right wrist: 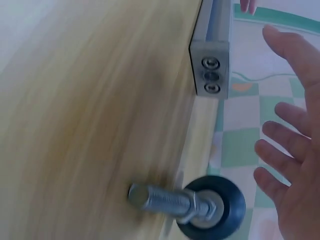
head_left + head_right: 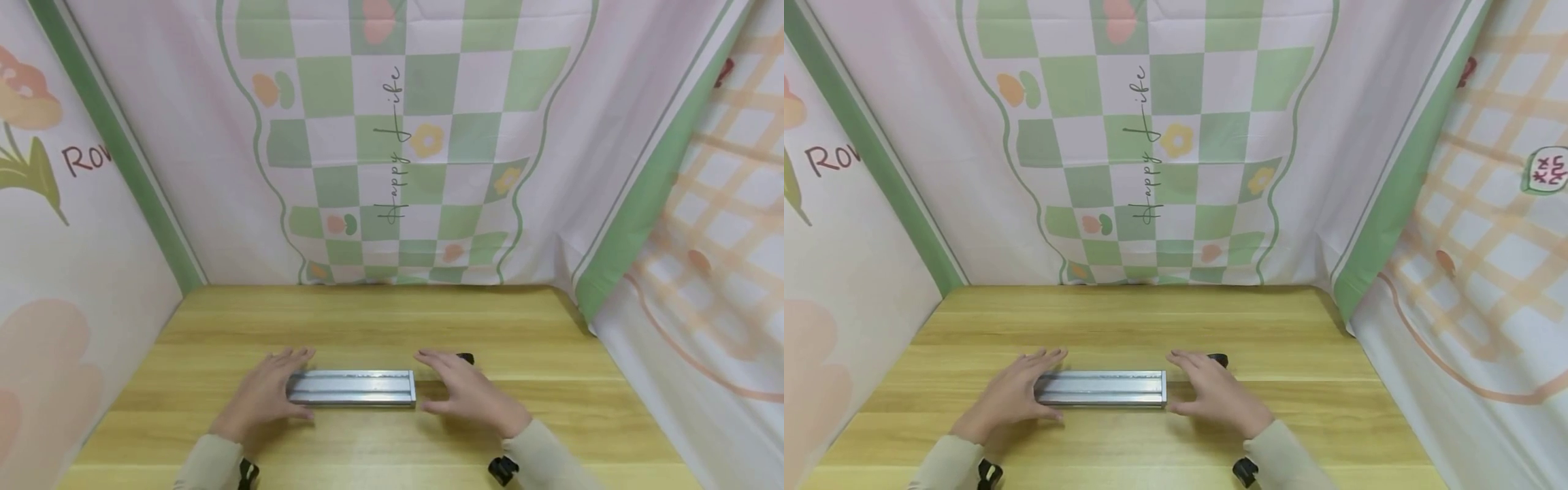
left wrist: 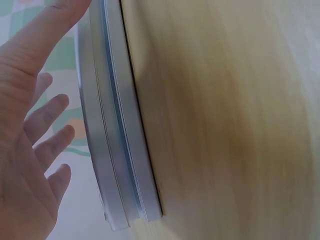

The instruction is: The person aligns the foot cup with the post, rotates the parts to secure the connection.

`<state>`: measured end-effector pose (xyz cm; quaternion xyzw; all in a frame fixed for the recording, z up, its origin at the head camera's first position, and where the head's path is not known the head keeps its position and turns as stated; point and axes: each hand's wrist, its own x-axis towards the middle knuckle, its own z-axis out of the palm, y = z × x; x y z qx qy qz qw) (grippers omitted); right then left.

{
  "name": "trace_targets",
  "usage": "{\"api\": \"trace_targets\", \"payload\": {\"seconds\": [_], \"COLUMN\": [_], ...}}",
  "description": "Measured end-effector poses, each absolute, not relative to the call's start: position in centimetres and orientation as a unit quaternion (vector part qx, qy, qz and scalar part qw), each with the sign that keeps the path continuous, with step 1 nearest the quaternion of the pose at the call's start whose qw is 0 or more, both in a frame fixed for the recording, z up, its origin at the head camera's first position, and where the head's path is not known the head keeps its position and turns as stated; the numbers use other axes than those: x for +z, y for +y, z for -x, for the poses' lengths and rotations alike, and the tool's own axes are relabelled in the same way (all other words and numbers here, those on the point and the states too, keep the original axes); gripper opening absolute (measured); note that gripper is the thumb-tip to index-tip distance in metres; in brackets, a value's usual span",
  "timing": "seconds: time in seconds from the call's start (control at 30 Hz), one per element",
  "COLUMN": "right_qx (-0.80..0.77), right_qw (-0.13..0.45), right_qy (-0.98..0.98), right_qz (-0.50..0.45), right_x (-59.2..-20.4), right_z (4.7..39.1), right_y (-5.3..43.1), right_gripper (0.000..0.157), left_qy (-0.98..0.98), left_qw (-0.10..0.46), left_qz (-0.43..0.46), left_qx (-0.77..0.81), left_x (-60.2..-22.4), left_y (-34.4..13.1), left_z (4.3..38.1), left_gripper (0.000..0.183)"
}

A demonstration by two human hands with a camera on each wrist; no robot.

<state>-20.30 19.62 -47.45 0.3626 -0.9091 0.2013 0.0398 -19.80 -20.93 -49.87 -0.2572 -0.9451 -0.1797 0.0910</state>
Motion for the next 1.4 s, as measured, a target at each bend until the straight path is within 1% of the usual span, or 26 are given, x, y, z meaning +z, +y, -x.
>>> {"api": "trace_targets", "payload": {"seconds": [0.23,0.47,0.57,0.67,0.77,0.93,1.07,1.2,1.4], "right_qx": [0.227,0.263,0.28,0.286,0.288,0.286,0.266,0.249,0.228], "right_qw": [-0.023,-0.105,-0.124,-0.129,-0.12,-0.095,-0.071,-0.067,-0.066], "right_qy": [-0.906,-0.9,-0.895,-0.894,-0.897,-0.907,-0.918,-0.924,-0.927], "right_qz": [-0.355,-0.332,-0.325,-0.319,-0.312,-0.293,-0.285,-0.283,-0.291], "right_x": [-47.7,-48.1,-48.4,-48.9,-49.3,-50.0,-50.2,-50.2,-50.1], "right_z": [20.3,20.5,20.8,21.0,21.1,21.5,21.5,21.4,21.3], "right_y": [18.4,17.7,17.5,17.4,17.3,16.6,16.1,15.9,15.9], "right_gripper": [0.083,0.088,0.088,0.089,0.089,0.08,0.071,0.067,0.065], "left_qy": [-0.947,-0.951,-0.949,-0.945,-0.94,-0.934,-0.937,-0.937,-0.929], "left_qw": [0.077,0.067,0.059,0.056,0.059,0.057,0.036,0.018,0.026], "left_qz": [0.25,0.232,0.231,0.241,0.253,0.258,0.241,0.227,0.236], "left_qx": [-0.186,-0.194,-0.204,-0.215,-0.223,-0.241,-0.252,-0.265,-0.283], "left_x": [-50.0,-50.3,-50.6,-50.9,-51.1,-50.9,-50.6,-50.4,-50.4], "left_y": [-20.6,-20.5,-20.5,-20.4,-20.4,-20.3,-20.2,-19.9,-19.8], "left_z": [19.9,20.0,20.1,20.2,20.3,20.5,20.7,20.8,20.8], "left_gripper": [0.115,0.113,0.111,0.109,0.108,0.102,0.095,0.086,0.074]}}
